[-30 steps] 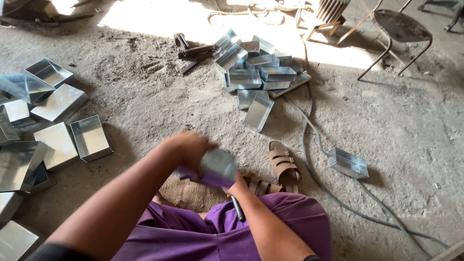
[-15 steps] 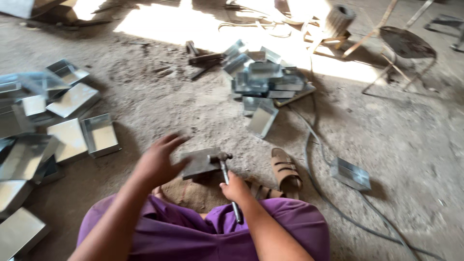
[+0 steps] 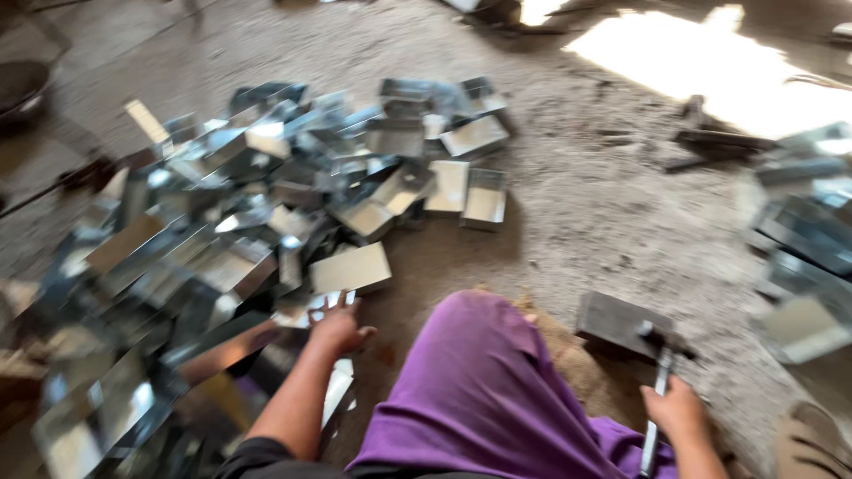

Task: The person sits on the floor and repeatedly hammers small rectangular metal boxes with a hammer. They pick up each box, place it on a small block, strike it several times, and set it aside. The process is repeated for multiple boxes.

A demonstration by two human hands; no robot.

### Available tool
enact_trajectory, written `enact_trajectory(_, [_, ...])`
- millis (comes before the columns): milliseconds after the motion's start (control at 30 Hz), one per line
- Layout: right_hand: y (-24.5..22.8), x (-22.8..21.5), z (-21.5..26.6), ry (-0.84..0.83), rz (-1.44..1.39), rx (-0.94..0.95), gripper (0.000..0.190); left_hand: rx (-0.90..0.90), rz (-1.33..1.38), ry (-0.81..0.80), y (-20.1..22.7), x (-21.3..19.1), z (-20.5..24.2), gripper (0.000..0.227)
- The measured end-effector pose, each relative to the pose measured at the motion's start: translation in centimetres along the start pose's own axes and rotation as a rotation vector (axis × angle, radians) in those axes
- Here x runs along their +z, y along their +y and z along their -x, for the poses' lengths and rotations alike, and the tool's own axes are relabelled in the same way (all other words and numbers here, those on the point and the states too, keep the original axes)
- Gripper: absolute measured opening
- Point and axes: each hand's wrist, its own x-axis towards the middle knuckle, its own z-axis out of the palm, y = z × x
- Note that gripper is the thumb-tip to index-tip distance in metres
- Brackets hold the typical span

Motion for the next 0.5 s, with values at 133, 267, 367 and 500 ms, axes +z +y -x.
enact_trajectory(133, [-0.1,-0.9,1.3,-0.03,0.004,0.053,0.042,0.029,-0.06,0.158,0.6,0.2,2.2,0.111])
enact_trajectory(267, [-0.5,-1.5,2.4,-0.023,-0.048,-0.011,0.039,0.063,-0.14,0.07,0.5,-3.2,2.1,0.125])
enact_trajectory(367, [-1.1,-2.2,2.7,-0.031,-0.025,-0.011,0.041,0.13,-0.226,-0.079,-0.2,-4.9,2.1,0.134])
enact_trajectory(500, [-1.2,-2.2,2.1,-0.023,0.022,-0.067,0.046,0.191,-0.281,-0.004,-1.0,-5.2,2.5,0.124])
